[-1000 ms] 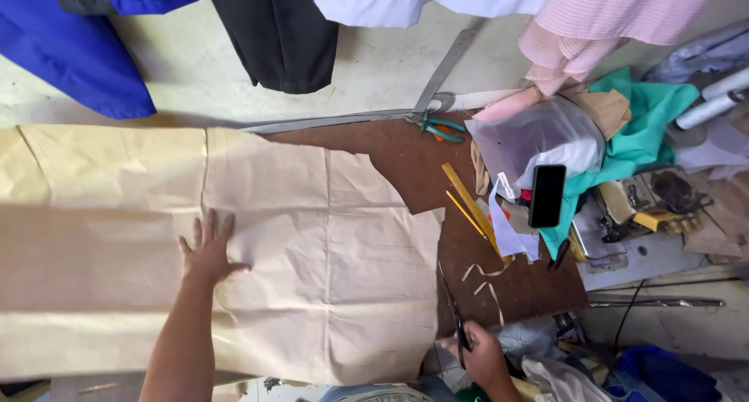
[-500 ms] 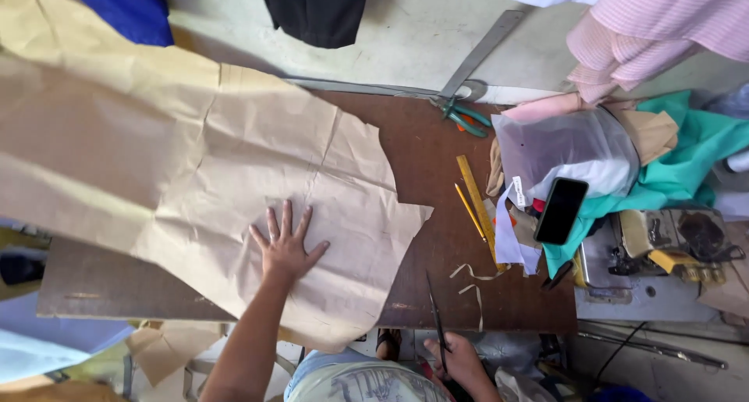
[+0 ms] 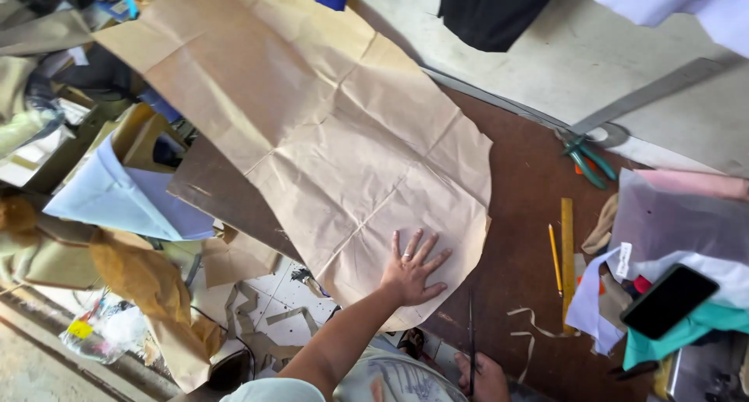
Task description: Cutting out a paper garment pattern using scissors on a workbench
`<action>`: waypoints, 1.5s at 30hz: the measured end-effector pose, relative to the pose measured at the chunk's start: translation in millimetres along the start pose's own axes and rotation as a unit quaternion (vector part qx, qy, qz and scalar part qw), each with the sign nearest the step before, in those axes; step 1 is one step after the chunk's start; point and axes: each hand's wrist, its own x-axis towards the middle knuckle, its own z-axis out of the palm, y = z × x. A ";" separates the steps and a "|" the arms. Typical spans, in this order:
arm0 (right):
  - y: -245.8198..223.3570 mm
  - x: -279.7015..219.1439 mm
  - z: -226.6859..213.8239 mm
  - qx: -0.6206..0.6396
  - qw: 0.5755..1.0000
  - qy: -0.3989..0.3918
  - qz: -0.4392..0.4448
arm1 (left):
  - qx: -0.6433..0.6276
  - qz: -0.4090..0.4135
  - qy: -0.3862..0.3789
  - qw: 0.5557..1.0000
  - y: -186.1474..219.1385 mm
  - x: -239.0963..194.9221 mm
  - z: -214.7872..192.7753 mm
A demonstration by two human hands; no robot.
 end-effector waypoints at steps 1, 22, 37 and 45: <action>-4.9 -4.7 -1.4 0.001 1.000 0.008 0.013 | 0.013 0.013 -0.015 1.000 0.1 -1.8 -5.4; 4.0 11.1 21.0 0.089 0.989 -0.075 -0.094 | 0.089 0.117 -0.013 0.989 -8.1 29.4 15.2; -31.6 3.2 7.5 0.108 0.989 -0.074 -0.061 | 0.096 0.118 0.012 0.988 -14.2 31.8 24.6; -29.2 9.1 8.0 0.085 0.990 -0.078 -0.075 | 0.082 0.127 0.078 0.985 -24.2 42.7 56.3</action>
